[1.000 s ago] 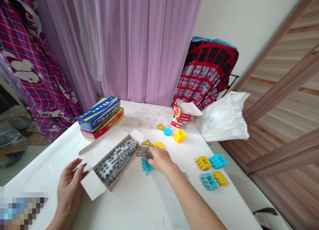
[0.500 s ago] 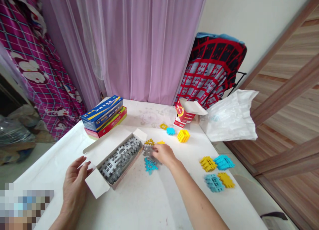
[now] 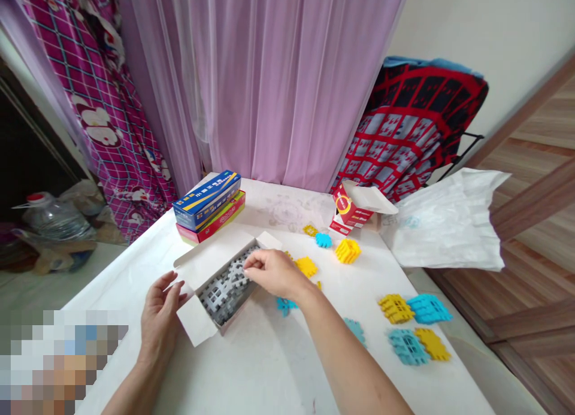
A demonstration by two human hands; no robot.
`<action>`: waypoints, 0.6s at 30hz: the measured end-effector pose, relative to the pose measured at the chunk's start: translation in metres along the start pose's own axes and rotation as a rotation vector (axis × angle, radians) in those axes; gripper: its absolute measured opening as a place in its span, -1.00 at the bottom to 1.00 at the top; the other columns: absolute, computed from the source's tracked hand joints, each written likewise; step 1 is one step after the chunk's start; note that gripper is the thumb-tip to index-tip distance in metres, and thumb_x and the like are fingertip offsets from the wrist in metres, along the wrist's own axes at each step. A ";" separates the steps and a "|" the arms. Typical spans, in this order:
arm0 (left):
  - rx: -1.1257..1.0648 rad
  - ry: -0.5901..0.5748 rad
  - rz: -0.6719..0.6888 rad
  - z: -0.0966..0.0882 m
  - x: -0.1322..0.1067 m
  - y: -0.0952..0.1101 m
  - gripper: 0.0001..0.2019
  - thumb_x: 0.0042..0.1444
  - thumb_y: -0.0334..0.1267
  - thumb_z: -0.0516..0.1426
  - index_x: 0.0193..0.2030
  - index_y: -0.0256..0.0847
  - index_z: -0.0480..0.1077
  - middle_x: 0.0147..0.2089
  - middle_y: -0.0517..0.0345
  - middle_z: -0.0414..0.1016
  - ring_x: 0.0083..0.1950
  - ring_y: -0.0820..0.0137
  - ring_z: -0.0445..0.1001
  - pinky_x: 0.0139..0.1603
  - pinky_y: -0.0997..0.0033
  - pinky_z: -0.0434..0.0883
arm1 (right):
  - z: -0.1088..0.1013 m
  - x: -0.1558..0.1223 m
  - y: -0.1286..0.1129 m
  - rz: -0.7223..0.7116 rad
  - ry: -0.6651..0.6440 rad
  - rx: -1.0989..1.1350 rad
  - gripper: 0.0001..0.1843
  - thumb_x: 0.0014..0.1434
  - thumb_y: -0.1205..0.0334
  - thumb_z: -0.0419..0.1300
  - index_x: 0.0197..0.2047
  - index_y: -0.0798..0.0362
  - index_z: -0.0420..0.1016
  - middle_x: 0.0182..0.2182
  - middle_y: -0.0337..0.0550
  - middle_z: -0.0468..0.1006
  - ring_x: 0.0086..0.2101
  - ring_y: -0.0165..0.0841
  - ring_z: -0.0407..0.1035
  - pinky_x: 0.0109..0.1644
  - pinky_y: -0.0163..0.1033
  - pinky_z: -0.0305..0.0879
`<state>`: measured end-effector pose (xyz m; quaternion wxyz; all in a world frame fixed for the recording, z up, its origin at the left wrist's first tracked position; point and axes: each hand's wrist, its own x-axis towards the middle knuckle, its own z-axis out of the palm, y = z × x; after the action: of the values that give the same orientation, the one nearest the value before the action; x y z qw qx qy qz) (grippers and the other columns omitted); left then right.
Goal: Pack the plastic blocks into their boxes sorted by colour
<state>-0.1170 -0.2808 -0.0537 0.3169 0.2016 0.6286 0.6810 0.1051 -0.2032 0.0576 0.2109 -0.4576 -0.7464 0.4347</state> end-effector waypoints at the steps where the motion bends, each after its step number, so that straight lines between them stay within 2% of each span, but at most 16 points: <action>1: -0.002 0.000 0.004 0.000 0.000 0.000 -0.49 -0.15 0.04 0.26 -0.04 -0.09 0.39 0.06 0.14 0.43 -0.21 0.46 0.42 -0.21 0.42 0.46 | 0.008 0.004 -0.007 -0.001 -0.019 -0.047 -0.86 0.05 0.27 0.21 -0.31 0.07 0.57 -0.49 -0.30 0.52 -0.44 -0.45 0.36 -0.37 -0.37 0.20; 4: -0.001 -0.001 0.007 -0.001 0.001 -0.001 -0.50 -0.14 0.04 0.26 -0.04 -0.09 0.39 0.08 0.13 0.42 -0.19 0.44 0.42 -0.20 0.41 0.46 | 0.024 0.012 -0.021 -0.002 -0.048 -0.193 -0.87 0.05 0.29 0.22 -0.33 0.05 0.60 -0.46 -0.26 0.58 -0.40 -0.42 0.41 -0.32 -0.35 0.23; 6: 0.002 -0.001 0.004 -0.001 0.001 -0.001 -0.49 -0.13 0.04 0.25 -0.03 -0.09 0.38 0.07 0.12 0.43 -0.19 0.43 0.43 -0.20 0.40 0.46 | 0.025 0.014 -0.025 -0.028 -0.032 -0.288 -0.85 0.08 0.26 0.21 -0.31 0.03 0.63 -0.40 -0.23 0.63 -0.35 -0.38 0.44 -0.26 -0.32 0.26; 9: 0.006 0.001 0.001 -0.001 0.002 -0.001 -0.48 -0.14 0.05 0.25 -0.02 -0.10 0.38 0.06 0.11 0.43 -0.19 0.43 0.43 -0.20 0.38 0.47 | 0.015 0.013 -0.019 -0.099 0.107 -0.335 -0.79 0.14 0.25 0.15 -0.27 0.01 0.64 -0.28 -0.19 0.65 -0.26 -0.35 0.47 -0.15 -0.29 0.28; 12: 0.011 -0.003 -0.002 -0.001 0.001 0.000 -0.48 -0.14 0.05 0.26 -0.02 -0.10 0.38 0.07 0.11 0.43 -0.21 0.44 0.43 -0.19 0.38 0.47 | -0.009 0.006 0.002 -0.096 0.255 -0.298 -0.75 0.16 0.22 0.11 -0.25 0.02 0.62 -0.28 -0.19 0.65 -0.27 -0.34 0.46 -0.16 -0.29 0.30; 15: 0.019 -0.010 -0.011 -0.001 0.000 0.002 -0.46 -0.14 0.06 0.26 0.00 -0.10 0.38 0.00 0.13 0.45 -0.26 0.46 0.43 -0.19 0.37 0.47 | -0.038 -0.006 0.034 0.026 0.266 -0.344 -0.73 0.15 0.16 0.09 -0.27 0.02 0.62 -0.37 -0.20 0.64 -0.33 -0.32 0.46 -0.23 -0.27 0.30; 18: 0.030 -0.017 -0.025 -0.002 -0.002 0.002 -0.41 -0.16 0.07 0.27 0.03 -0.10 0.37 -0.12 0.17 0.46 -0.30 0.45 0.43 -0.20 0.34 0.46 | -0.057 -0.022 0.066 0.183 0.229 -0.483 -0.74 0.14 0.19 0.10 -0.30 0.01 0.62 -0.35 -0.20 0.65 -0.31 -0.30 0.48 -0.24 -0.27 0.29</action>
<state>-0.1177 -0.2836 -0.0519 0.3275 0.2042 0.6388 0.6656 0.1894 -0.1834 0.0342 0.1388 -0.6063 -0.7552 0.2071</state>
